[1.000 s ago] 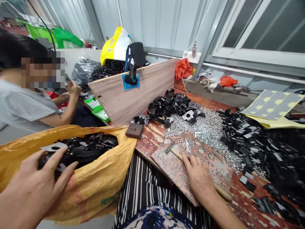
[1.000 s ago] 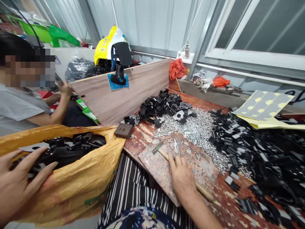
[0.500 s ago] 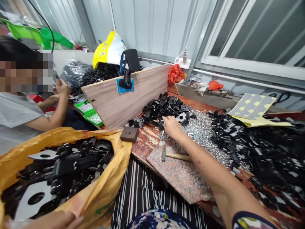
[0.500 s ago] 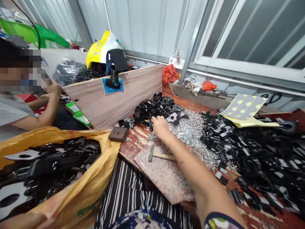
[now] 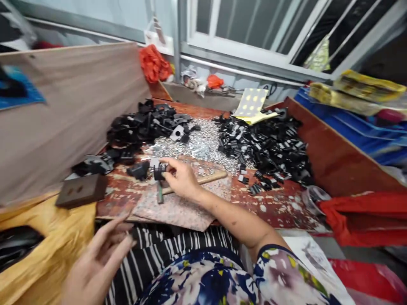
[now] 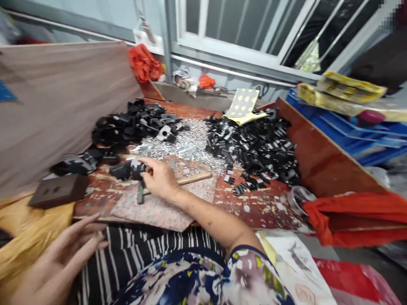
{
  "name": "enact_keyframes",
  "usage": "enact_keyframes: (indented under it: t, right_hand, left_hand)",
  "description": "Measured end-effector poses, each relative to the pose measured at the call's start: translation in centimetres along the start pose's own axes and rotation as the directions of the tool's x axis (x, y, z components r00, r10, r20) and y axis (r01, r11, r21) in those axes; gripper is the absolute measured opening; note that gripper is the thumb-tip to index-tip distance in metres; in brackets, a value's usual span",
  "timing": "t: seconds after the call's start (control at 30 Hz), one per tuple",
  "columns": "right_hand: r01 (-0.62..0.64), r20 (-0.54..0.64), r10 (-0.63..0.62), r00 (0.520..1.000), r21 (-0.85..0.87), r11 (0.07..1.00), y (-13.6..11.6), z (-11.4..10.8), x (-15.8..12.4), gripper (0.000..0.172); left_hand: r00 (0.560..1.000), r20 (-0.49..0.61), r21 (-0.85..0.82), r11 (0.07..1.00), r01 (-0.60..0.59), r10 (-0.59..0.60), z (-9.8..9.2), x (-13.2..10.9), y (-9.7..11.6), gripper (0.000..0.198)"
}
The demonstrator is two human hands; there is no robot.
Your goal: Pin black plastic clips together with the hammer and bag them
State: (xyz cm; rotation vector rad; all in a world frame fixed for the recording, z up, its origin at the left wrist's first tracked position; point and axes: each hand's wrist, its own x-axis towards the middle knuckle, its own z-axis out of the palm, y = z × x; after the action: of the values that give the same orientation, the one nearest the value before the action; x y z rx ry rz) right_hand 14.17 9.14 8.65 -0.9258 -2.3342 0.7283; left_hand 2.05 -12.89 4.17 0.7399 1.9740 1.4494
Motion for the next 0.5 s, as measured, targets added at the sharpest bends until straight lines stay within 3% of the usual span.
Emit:
enact_keyframes:
  t: [0.13,0.23,0.3,0.37,0.4,0.43,0.5]
  right_hand:
    - [-0.071,-0.005,0.073,0.997,0.163,0.984,1.8,1.2,-3.5,0.042]
    - [0.047,0.101,-0.084,0.991,0.322,0.946,2.5,0.4,-6.9,0.046]
    - [0.115,0.116,-0.158,0.981,0.312,0.943,3.8,-1.9,-9.0,0.04]
    - [0.046,0.02,-0.05,0.999,0.159,0.986,6.4,-5.5,-10.7,0.028]
    - [-0.07,-0.099,0.071,0.993,0.007,0.997,8.1,-7.5,-11.3,0.026]
    - [-0.225,-0.214,0.183,0.959,-0.19,0.955,10.0,-9.4,-11.7,0.029]
    - [-0.474,-0.362,0.319,0.876,-0.52,0.71,13.8,-12.5,-12.0,0.034]
  left_hand:
    - [0.983,0.185,-0.243,0.97,0.032,0.014,6.3,4.2,1.7,0.071]
    - [0.98,0.184,-0.181,0.983,-0.04,0.073,8.3,5.6,1.6,0.054]
    - [0.979,0.163,-0.073,0.991,-0.11,0.12,8.7,6.0,1.0,0.047]
    - [0.971,0.168,0.012,0.985,-0.174,0.17,8.7,6.3,0.3,0.05]
    - [0.964,0.183,0.038,0.978,-0.205,0.195,8.6,6.4,0.0,0.051]
    - [0.957,0.192,0.057,0.971,-0.234,0.219,8.6,6.5,-0.3,0.051]
    - [0.939,0.223,0.096,0.953,-0.287,0.26,8.5,6.5,-0.3,0.05]
